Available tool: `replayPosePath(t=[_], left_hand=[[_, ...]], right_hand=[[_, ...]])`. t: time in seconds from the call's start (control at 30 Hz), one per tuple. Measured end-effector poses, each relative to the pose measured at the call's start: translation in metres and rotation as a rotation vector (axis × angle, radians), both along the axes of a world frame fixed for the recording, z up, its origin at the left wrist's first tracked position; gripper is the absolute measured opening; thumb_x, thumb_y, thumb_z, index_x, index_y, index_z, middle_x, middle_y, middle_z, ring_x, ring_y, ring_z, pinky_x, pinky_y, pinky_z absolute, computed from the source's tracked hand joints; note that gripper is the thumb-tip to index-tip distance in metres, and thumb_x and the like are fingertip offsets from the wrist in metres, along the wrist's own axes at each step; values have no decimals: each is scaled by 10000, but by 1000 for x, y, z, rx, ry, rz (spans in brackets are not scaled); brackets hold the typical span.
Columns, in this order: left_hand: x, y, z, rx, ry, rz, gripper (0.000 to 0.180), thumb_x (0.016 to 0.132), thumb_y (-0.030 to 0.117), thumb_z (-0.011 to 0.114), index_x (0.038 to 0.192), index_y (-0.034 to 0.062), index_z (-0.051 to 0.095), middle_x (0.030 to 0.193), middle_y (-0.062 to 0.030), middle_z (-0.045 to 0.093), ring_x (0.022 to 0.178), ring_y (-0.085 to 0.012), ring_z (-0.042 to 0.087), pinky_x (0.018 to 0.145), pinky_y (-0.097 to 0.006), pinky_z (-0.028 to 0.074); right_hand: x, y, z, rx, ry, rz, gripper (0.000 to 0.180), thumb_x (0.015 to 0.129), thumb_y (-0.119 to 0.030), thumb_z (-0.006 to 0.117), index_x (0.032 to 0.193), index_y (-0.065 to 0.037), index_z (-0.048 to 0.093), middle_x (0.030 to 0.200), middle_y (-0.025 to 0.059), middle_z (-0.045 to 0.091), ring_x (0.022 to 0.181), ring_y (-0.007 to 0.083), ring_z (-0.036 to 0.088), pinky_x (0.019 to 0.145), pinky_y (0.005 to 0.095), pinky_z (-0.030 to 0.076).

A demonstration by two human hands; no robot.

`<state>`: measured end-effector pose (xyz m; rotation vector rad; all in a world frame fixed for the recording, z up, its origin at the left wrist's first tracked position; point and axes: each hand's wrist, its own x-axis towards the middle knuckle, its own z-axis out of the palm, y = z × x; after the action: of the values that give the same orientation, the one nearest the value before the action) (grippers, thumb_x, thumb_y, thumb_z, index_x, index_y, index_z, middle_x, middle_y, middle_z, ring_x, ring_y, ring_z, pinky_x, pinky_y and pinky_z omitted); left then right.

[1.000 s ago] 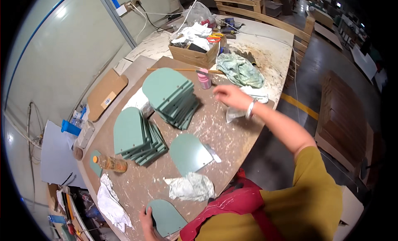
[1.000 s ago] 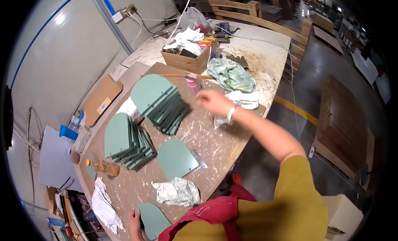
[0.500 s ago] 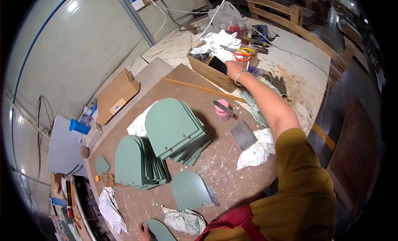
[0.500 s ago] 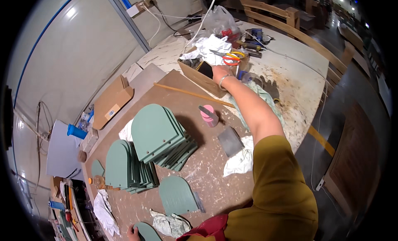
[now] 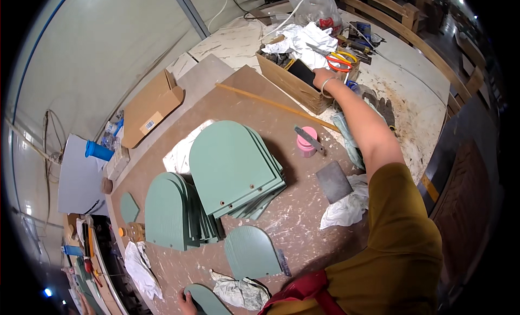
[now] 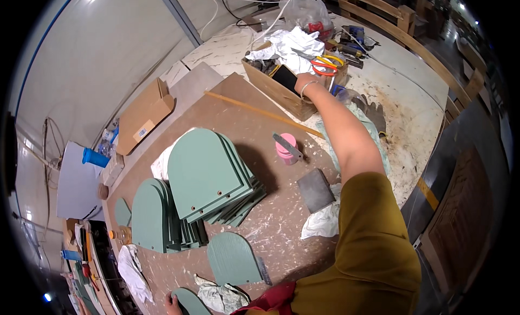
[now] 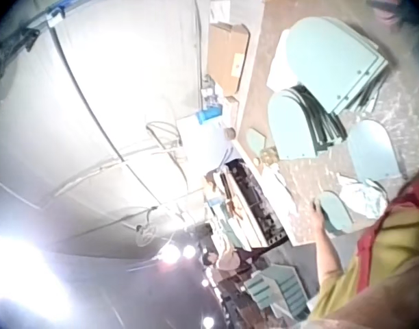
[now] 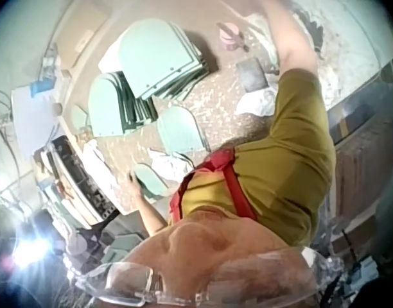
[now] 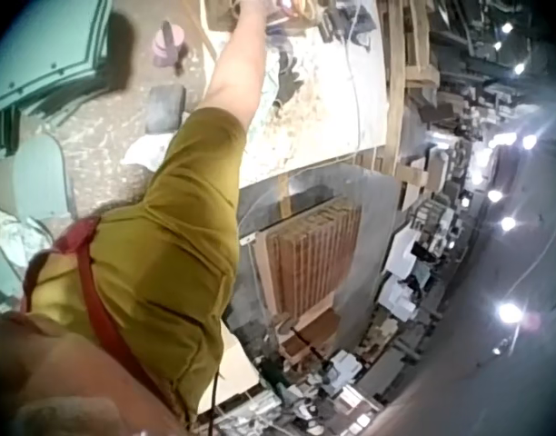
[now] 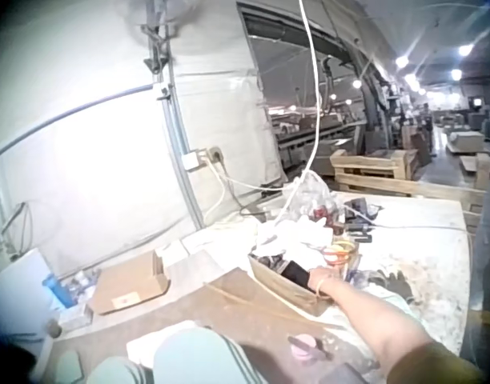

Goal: The person wipes green panels with a cloth and rubs the edges with a small block, handling them one at a time and placing them in a stack.

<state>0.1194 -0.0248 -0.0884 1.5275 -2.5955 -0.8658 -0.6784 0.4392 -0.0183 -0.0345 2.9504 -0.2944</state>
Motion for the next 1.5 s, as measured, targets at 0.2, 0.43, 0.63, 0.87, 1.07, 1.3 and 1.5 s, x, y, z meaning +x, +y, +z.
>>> replayPosePath(t=[0.2,0.43,0.63,0.87,1.07,1.3,1.5], left_hand=[[7,-7,-14,71,96,52,509,998,382,515,1345,10,527,1338,-218,553,1247,-351,505,1062,-411,382],[11,-15,-12,-71,-47,-60,537,987,425,511,1366,44,514,1327,-221,563,1254,-352,506,1069,-417,375],[13,-13,-12,-54,-56,-6,573,980,478,500,1407,96,490,1388,-210,522,1313,-355,457,1096,-423,346],[-13,-5,-25,34,329,85,338,938,122,609,1225,-50,562,1122,-141,629,1020,-216,574,932,-332,444],[15,-3,-17,-51,104,78,500,948,253,579,1306,-91,522,1332,-268,546,1257,-369,515,1081,-422,380],[-8,-20,-20,-55,264,-30,308,935,165,593,1187,-6,641,1113,-201,668,1045,-293,629,933,-379,474],[-4,-6,-1,-31,381,-35,255,927,116,593,1153,22,667,1063,-169,687,986,-253,649,886,-338,486]], right_hand=[[12,-4,6,18,39,-10,505,851,-94,461,1327,-209,583,1337,76,600,1253,282,550,1080,627,236],[66,21,-3,-932,622,114,282,888,-74,564,1157,-54,644,1030,164,655,954,284,631,837,355,497],[203,47,7,-1222,396,154,209,948,-66,575,1141,-17,637,1045,50,665,944,132,600,864,262,480],[359,19,-26,-1228,-82,277,198,915,-78,614,1106,-28,627,950,17,630,850,82,559,722,244,474],[466,-35,-13,-974,-285,894,254,908,-96,575,1156,-74,628,1073,146,615,955,338,621,814,381,511],[525,-55,-5,-980,-240,981,297,884,-79,608,1178,-34,595,1031,140,598,925,336,609,792,394,500],[585,-131,8,-654,-68,1192,374,881,-185,655,1223,-52,582,1037,124,571,913,304,601,786,374,490]])
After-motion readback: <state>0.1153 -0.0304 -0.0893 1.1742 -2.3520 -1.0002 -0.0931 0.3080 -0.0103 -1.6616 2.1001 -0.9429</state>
